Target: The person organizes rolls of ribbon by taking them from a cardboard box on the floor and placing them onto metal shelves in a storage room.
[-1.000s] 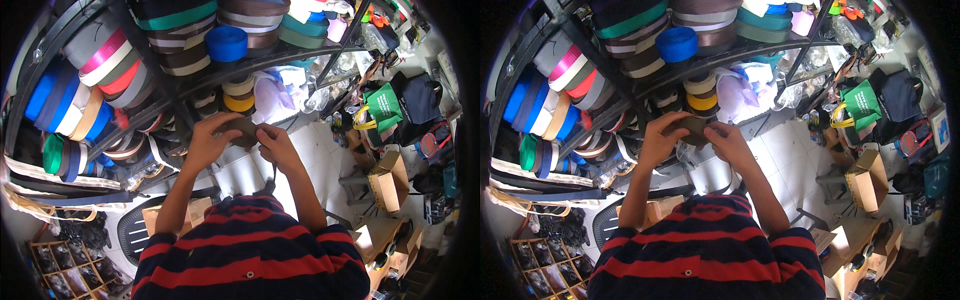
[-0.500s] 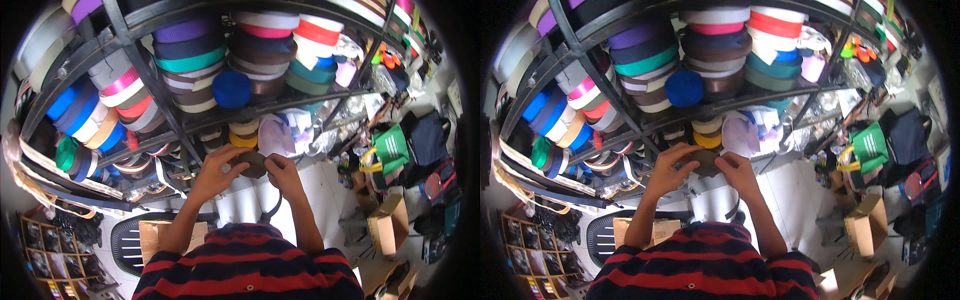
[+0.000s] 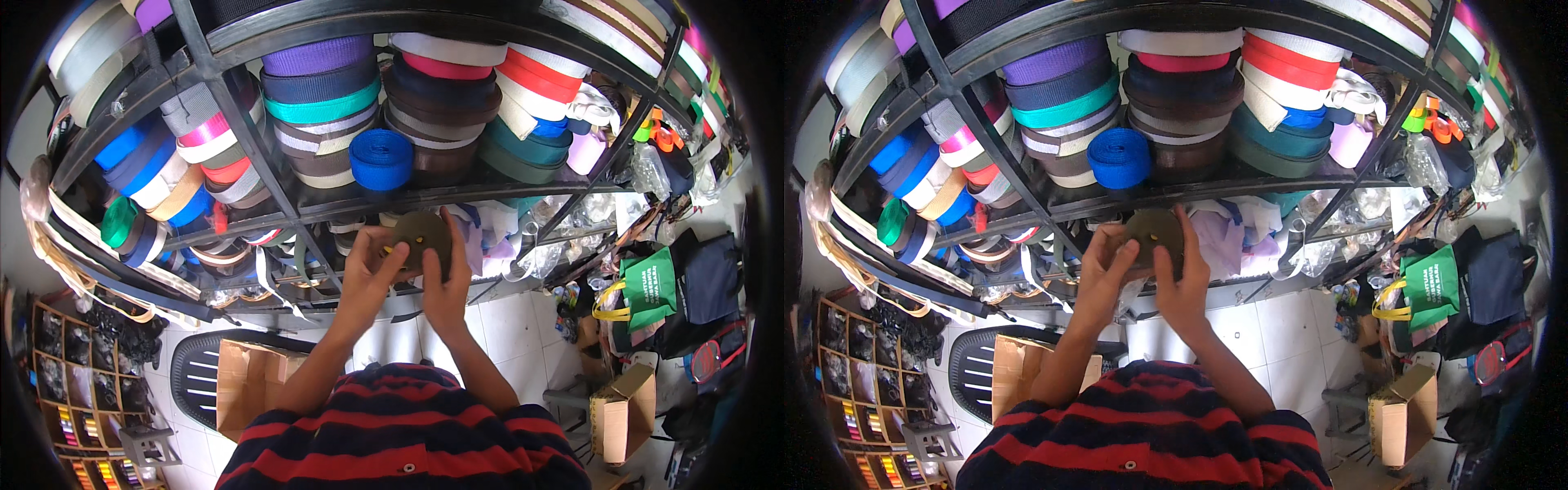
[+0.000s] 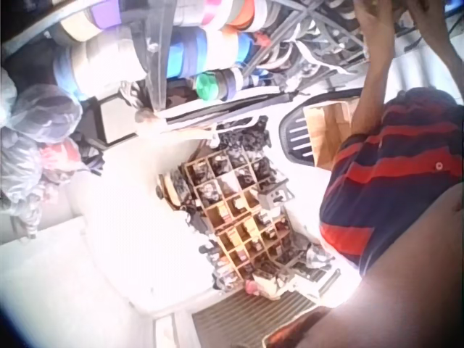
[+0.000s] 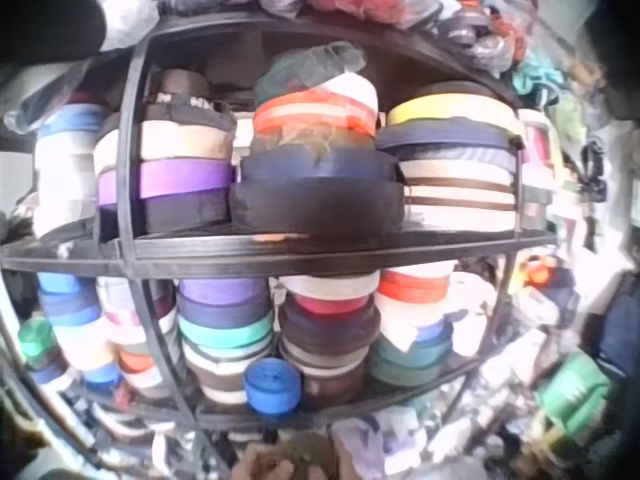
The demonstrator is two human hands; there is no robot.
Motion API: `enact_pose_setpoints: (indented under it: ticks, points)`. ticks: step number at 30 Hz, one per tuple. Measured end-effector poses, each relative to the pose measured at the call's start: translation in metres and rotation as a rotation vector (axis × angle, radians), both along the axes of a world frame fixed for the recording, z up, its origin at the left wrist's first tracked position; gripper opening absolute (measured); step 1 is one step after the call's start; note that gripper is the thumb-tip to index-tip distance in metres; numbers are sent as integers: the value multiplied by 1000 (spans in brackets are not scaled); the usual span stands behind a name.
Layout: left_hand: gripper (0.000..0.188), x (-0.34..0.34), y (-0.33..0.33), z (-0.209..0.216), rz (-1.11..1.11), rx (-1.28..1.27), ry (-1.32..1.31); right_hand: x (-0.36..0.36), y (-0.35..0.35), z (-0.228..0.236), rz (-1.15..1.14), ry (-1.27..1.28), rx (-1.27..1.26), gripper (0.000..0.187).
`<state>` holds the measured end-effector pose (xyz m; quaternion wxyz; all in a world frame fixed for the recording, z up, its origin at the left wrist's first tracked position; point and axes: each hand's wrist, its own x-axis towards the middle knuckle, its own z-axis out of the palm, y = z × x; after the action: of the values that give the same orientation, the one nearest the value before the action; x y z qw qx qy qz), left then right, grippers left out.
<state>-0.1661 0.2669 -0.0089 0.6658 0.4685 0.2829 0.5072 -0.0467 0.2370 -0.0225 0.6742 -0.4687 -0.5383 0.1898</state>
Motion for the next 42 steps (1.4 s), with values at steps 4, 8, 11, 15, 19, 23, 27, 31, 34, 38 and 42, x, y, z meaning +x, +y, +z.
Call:
enact_pose_setpoints:
  ticks: [4, 8, 11, 15, 19, 23, 27, 31, 34, 38, 42]
  points:
    - [76, -12, 11, 32, 159, 745, 578, 33, 3, 10, 287, 48, -174, 43]
    - [87, -23, 22, 42, -97, 880, 691, 39, 8, 17, 420, 85, -227, 39]
    - [80, -11, 14, 31, 124, 882, 665, 31, 14, 13, 392, 242, -256, 40]
    - [86, 6, 7, 4, 495, 827, 615, 1, 11, 2, 337, 347, -281, 42]
    - [89, -1, 9, 2, 383, 870, 659, 9, 11, 0, 418, 306, -328, 44]
    - [85, -27, 16, 22, 46, 776, 550, 24, 4, 19, 561, 160, -436, 46]
    - [84, -32, 16, 16, 96, 801, 614, 16, 7, 18, 432, 85, -310, 46]
    - [77, -19, 12, -3, 358, 824, 543, -3, 11, 6, 309, 129, -221, 47]
    - [76, -14, 11, -16, 530, 847, 568, -23, 2, 8, 273, 149, -224, 53]
    - [82, -21, 11, -34, 529, 836, 528, -31, -7, 25, 299, 99, -367, 60]
    - [85, -28, 19, -45, 503, 882, 519, -30, -1, 16, 196, -50, -329, 60]
